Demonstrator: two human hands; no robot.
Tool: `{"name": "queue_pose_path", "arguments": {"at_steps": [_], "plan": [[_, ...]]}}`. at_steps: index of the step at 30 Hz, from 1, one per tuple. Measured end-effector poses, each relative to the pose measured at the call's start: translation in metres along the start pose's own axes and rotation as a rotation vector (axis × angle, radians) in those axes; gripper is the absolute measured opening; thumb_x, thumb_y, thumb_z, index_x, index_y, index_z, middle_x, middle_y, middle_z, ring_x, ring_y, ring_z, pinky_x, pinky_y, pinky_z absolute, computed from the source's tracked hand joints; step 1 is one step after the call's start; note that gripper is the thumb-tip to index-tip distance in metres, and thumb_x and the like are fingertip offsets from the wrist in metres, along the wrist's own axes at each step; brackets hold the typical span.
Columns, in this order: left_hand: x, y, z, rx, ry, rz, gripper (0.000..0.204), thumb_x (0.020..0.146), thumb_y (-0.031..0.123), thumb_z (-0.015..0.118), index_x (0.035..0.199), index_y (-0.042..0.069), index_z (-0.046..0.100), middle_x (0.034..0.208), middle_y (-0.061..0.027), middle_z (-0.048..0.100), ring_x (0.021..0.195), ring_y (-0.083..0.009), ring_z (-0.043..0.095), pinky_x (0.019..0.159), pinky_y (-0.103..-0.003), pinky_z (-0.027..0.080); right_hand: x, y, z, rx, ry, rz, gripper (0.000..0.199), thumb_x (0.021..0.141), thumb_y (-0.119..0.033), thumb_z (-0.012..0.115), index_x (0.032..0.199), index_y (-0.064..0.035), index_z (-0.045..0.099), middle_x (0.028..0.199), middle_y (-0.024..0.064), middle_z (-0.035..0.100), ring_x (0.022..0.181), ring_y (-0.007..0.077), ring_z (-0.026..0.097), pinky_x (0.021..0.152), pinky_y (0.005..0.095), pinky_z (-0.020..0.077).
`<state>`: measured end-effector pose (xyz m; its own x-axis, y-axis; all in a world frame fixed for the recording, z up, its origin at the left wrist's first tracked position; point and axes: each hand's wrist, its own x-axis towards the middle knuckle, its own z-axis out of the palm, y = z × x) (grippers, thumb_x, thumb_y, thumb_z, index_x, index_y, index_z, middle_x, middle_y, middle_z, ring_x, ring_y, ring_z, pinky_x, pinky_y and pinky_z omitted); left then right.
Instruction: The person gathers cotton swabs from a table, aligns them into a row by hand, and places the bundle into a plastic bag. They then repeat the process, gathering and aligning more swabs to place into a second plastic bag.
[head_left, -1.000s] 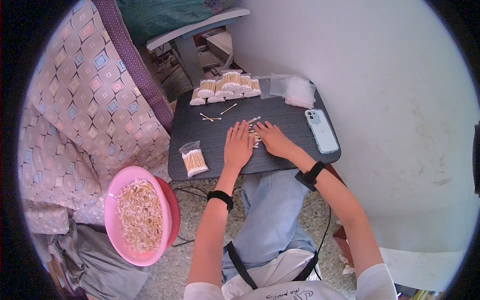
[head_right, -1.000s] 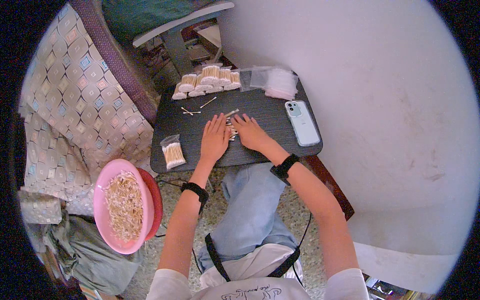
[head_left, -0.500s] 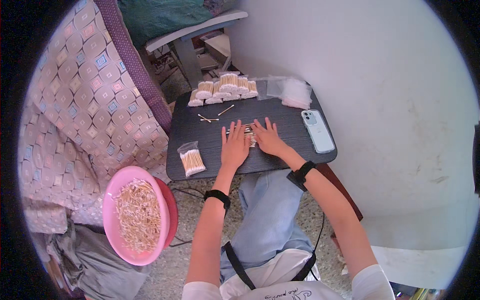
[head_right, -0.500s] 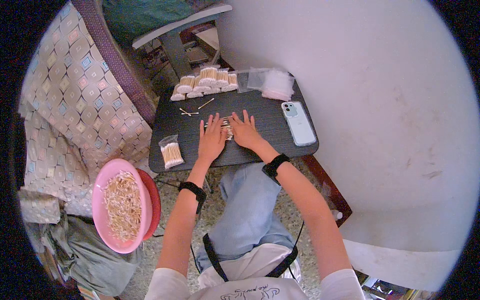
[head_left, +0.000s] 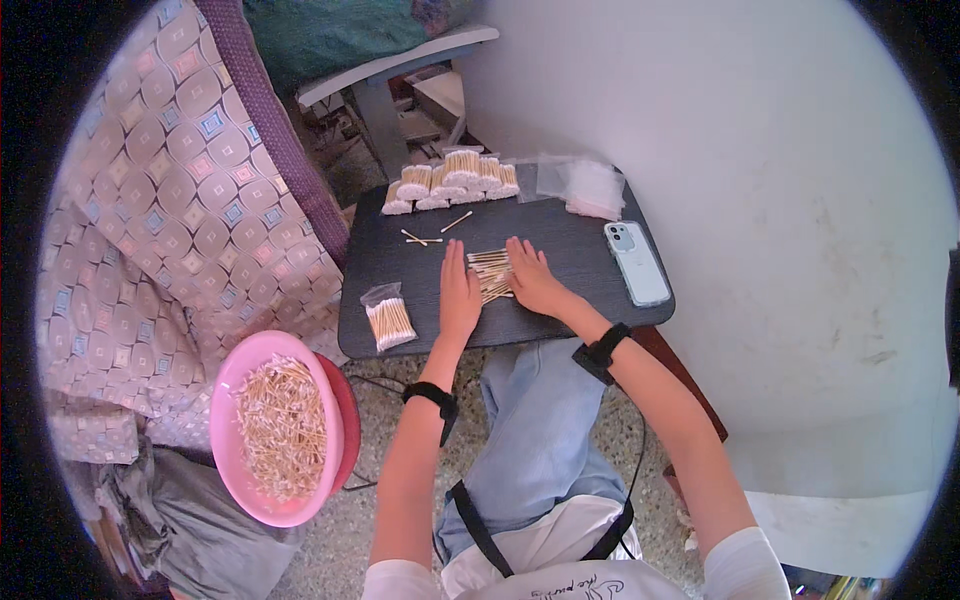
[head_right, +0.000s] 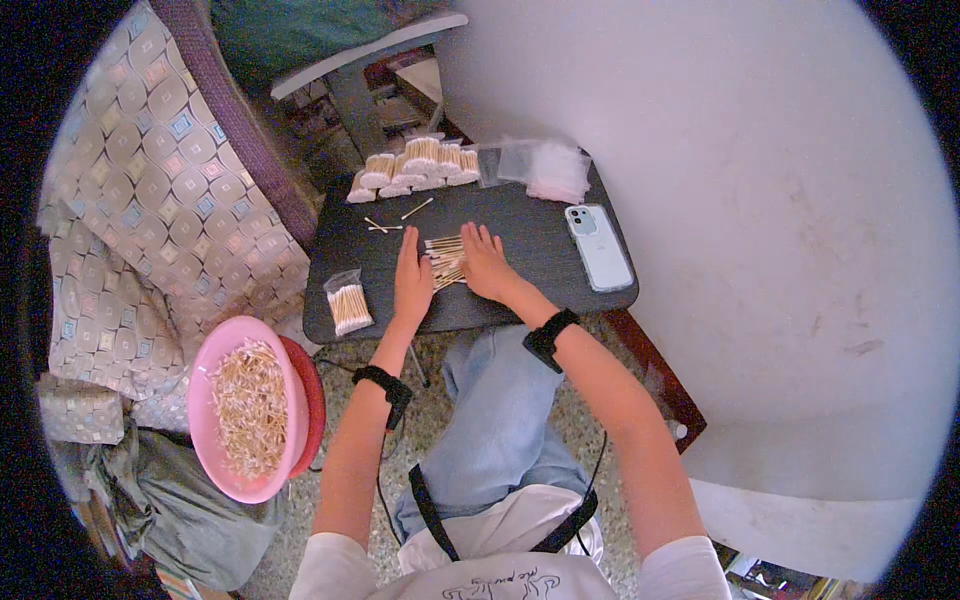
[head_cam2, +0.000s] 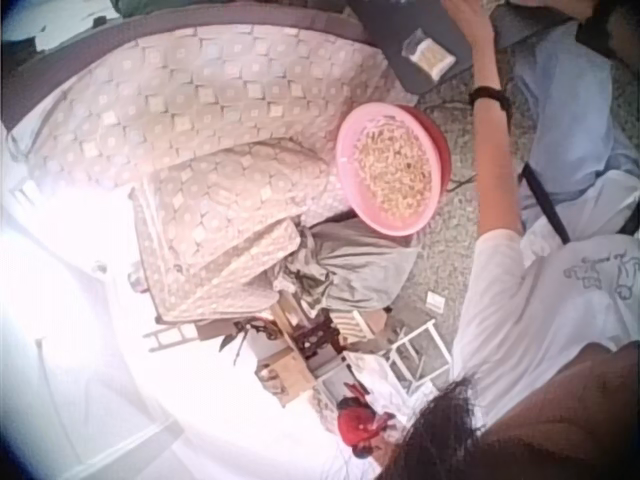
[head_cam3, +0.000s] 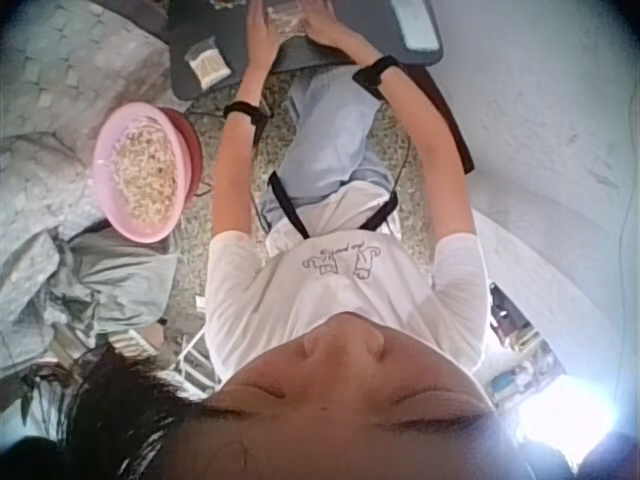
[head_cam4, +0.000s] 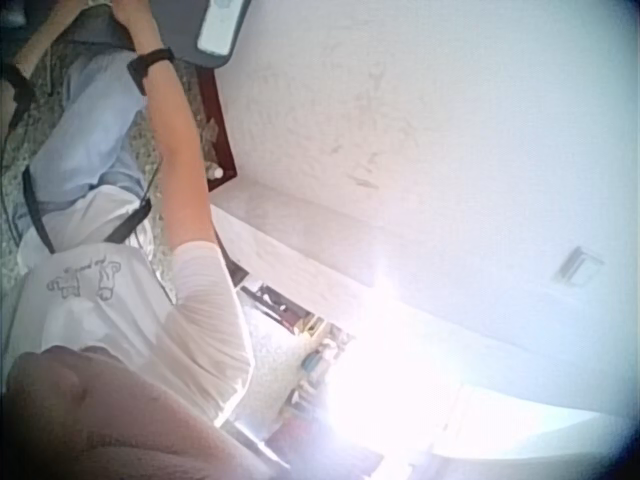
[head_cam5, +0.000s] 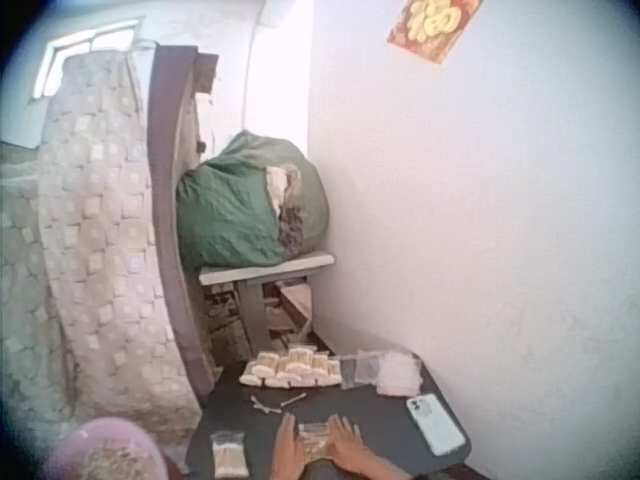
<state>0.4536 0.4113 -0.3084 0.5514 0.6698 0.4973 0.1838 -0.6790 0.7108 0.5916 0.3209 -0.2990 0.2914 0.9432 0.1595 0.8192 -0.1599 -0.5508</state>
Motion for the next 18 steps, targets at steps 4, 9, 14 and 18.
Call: {"name": "queue_pose_path", "arguments": {"at_steps": [4,9,14,18], "plan": [[-0.024,0.004,-0.015,0.431,-0.186,0.200,0.050,0.091,0.019,0.045,0.135,-0.002,0.034,0.144,-0.0209,0.028,0.135,-0.0322,0.026,0.110,-0.045,0.021,-0.026,-0.011,-0.014,-0.293,-0.128,-0.163,0.060,0.092,-0.029,0.045,0.140,0.0012,0.023,0.147,0.0189,0.023,0.136,0.0367,0.020,0.109,0.0528,0.0177],[-0.034,0.024,-0.017,0.682,-0.391,0.310,0.053,0.094,0.027,0.042,0.135,-0.004,0.033,0.145,-0.0199,0.027,0.136,-0.0313,0.025,0.110,-0.047,0.020,-0.042,-0.008,-0.016,-0.390,-0.144,-0.204,0.059,0.092,-0.032,0.047,0.139,-0.0005,0.029,0.147,0.0156,0.025,0.136,0.0329,0.022,0.109,0.0506,0.0188],[-0.055,0.035,-0.017,0.604,-0.387,0.268,0.056,0.094,0.029,0.042,0.136,-0.005,0.031,0.145,-0.0220,0.026,0.136,-0.0340,0.023,0.110,-0.047,0.020,-0.062,-0.011,-0.013,-0.461,-0.117,-0.249,0.059,0.092,-0.034,0.046,0.140,-0.0023,0.029,0.147,0.0140,0.026,0.136,0.0304,0.024,0.109,0.0488,0.0205],[-0.068,0.039,-0.015,0.639,-0.382,0.255,0.057,0.093,0.029,0.044,0.136,-0.005,0.032,0.144,-0.0214,0.027,0.136,-0.0346,0.022,0.109,-0.048,0.019,-0.073,-0.009,-0.013,-0.415,-0.126,-0.257,0.059,0.092,-0.034,0.046,0.139,-0.0024,0.030,0.147,0.0138,0.026,0.135,0.0296,0.026,0.109,0.0481,0.0219]]}}
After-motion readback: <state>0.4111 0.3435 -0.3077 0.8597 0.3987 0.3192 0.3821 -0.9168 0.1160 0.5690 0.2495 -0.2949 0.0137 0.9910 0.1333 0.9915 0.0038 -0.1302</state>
